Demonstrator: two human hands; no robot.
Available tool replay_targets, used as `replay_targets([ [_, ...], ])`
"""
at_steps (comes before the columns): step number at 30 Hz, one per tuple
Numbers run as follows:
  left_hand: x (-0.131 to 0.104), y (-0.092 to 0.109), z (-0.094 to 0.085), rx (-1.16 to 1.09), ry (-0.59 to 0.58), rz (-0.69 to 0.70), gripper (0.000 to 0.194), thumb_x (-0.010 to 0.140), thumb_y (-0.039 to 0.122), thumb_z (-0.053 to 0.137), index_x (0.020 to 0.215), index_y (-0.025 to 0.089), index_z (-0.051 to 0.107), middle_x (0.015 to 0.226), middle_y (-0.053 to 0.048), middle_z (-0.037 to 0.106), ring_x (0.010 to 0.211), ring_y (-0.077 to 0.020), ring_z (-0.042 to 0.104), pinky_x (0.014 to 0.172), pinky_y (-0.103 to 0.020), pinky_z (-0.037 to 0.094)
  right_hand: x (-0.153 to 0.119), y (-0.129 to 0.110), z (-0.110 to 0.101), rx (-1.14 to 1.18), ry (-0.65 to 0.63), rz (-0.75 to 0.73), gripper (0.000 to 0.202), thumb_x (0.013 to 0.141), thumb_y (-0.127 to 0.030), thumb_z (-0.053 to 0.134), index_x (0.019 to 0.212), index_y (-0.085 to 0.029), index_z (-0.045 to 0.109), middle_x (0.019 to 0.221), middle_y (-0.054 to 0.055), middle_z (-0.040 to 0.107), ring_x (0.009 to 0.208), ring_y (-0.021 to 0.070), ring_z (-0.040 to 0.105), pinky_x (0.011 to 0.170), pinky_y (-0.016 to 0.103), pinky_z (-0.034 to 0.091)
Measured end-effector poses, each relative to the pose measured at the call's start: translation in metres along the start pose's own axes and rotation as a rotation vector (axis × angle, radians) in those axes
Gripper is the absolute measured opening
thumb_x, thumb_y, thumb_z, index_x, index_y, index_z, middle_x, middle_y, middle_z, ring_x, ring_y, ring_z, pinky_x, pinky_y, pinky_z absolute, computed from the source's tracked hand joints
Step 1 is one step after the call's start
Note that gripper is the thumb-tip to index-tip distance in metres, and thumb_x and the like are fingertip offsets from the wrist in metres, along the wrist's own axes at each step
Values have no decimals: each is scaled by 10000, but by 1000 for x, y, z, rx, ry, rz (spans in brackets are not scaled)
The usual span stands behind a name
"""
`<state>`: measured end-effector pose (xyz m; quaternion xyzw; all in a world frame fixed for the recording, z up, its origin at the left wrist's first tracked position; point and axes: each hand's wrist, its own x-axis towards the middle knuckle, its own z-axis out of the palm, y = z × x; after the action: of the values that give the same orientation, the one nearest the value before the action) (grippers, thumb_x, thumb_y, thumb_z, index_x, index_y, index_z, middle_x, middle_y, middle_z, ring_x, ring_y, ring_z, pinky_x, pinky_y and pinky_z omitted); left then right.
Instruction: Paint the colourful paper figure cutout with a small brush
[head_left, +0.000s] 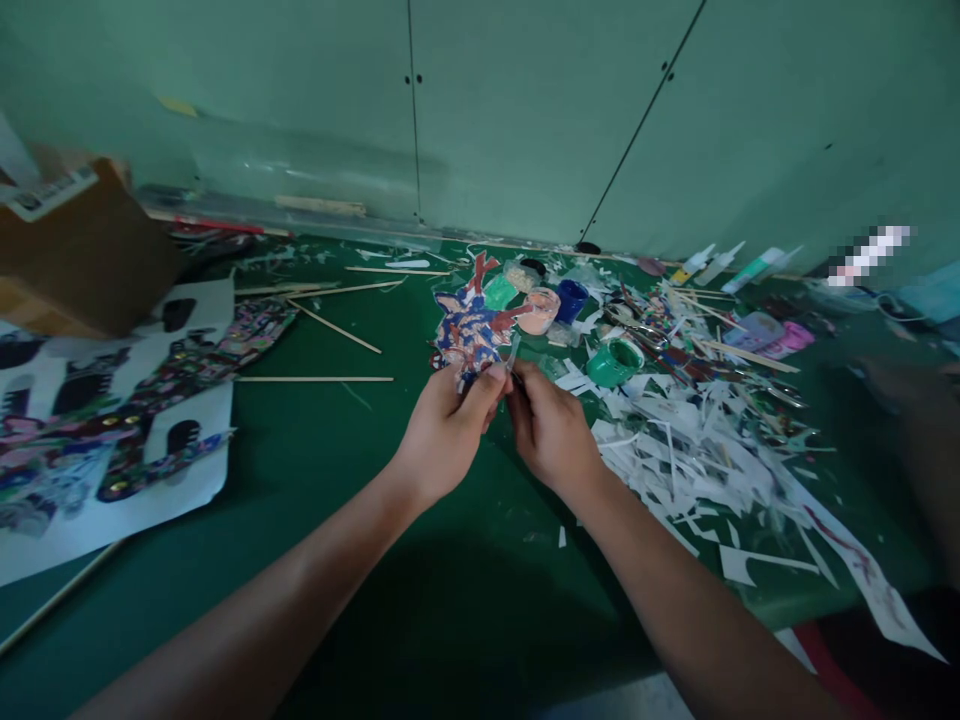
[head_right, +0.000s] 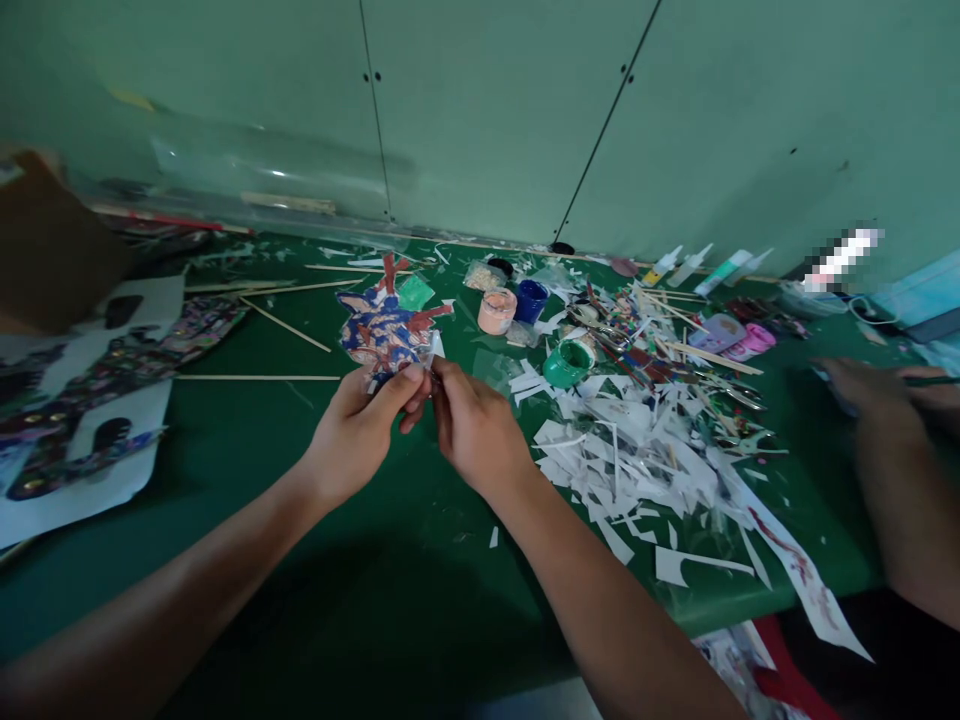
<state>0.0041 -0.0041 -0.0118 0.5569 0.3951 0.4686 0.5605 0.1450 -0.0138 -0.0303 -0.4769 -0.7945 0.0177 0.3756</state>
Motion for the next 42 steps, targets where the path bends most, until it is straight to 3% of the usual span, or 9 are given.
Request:
replay_targets([
  [10,-1,0,3,-21,3,-6,286,900,340,485,653,194,495,575,26,438,543,-113,437,512,-262,365,-2,-8,7,44,-19,155,342,857,-141,391,1183,-180,488,811,70,702,745,200,678,597,269,473],
  [17,-1,0,0,120,-1,34,281,900,300,484,641,191,493,588,21,477,580,-119,478,571,-267,384,-1,-9,8,25,-31,165,299,867,-173,391,1143,-169,507,703,39,667,668,181,658,568,257,447],
  [26,-2,3,2,83,-2,55,276,904,295,491,651,188,509,610,24,499,612,-115,483,601,-254,388,-2,-12,11,-77,40,173,383,864,-173,381,1229,-145,492,871,108,705,755,211,669,601,289,473],
  [34,-1,2,2,98,-16,71,308,914,305,472,630,189,500,597,25,505,606,-116,486,608,-262,378,-2,-14,12,-40,34,208,356,895,-207,370,1213,-119,504,850,130,683,778,244,659,614,319,473],
  [42,-1,-5,6,-32,-12,28,298,912,309,488,641,186,516,608,25,497,620,-113,478,623,-256,386,0,-9,7,-23,17,147,326,875,-144,380,1169,-163,520,701,36,641,667,170,610,592,267,431],
])
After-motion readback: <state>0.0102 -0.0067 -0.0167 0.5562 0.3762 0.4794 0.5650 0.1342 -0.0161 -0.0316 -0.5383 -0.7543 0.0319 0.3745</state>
